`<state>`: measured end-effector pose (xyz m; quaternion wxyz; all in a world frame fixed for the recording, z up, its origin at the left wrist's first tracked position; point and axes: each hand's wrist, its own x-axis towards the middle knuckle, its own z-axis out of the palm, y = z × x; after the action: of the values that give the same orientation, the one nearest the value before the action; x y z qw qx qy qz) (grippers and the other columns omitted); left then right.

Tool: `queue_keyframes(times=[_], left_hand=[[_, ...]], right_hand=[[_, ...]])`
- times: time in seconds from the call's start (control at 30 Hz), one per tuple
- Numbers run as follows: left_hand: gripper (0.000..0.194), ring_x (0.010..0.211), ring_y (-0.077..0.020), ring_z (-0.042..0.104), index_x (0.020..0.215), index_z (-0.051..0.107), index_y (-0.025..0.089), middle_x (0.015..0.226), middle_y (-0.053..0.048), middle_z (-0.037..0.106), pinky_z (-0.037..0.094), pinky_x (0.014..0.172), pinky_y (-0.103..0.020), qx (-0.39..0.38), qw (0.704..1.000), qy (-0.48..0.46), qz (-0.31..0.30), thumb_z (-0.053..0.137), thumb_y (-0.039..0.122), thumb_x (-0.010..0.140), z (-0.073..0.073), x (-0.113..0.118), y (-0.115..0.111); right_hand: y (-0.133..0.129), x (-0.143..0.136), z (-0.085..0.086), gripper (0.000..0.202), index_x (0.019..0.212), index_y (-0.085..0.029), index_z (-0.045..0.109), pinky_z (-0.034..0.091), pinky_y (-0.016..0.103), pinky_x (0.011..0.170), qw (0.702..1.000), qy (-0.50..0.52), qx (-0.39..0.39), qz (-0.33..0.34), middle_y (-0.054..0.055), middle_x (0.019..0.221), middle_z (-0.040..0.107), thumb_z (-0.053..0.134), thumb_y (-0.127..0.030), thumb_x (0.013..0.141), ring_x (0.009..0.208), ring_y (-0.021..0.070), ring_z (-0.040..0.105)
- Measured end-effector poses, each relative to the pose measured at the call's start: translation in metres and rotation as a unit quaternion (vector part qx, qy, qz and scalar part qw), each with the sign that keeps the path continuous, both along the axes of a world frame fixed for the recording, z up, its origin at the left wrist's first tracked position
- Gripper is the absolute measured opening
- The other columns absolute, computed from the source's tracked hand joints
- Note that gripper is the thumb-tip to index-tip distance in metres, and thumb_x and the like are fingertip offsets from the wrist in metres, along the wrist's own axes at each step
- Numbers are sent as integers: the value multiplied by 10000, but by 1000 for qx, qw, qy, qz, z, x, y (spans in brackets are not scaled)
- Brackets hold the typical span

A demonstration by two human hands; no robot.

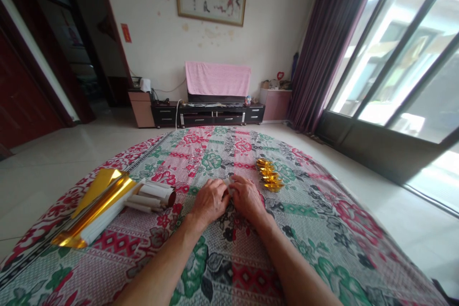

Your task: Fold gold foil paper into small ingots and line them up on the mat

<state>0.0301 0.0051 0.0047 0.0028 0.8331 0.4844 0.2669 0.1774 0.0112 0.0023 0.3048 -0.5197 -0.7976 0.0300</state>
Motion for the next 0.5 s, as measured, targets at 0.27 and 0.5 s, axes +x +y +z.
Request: queue_keyframes(times=[0.27, 0.5], left_hand=[[103, 853, -191, 519, 856, 580, 192, 856, -51, 593, 410, 786, -304, 0, 1000, -13, 14, 489, 200, 810, -1, 1, -1], [175, 866, -185, 518, 836, 619, 201, 865, -55, 597, 423, 788, -297, -1, 1000, -10, -17, 444, 215, 843, 0, 0, -3]], right_hand=[[1, 3, 1, 282, 888, -210, 683, 381, 277, 909, 999, -10, -7, 32, 43, 996, 663, 469, -87, 752, 973, 163, 568], [5, 10, -4, 325, 902, -202, 672, 390, 286, 908, 999, 6, -2, 46, 43, 1031, 648, 464, -56, 700, 975, 165, 564]])
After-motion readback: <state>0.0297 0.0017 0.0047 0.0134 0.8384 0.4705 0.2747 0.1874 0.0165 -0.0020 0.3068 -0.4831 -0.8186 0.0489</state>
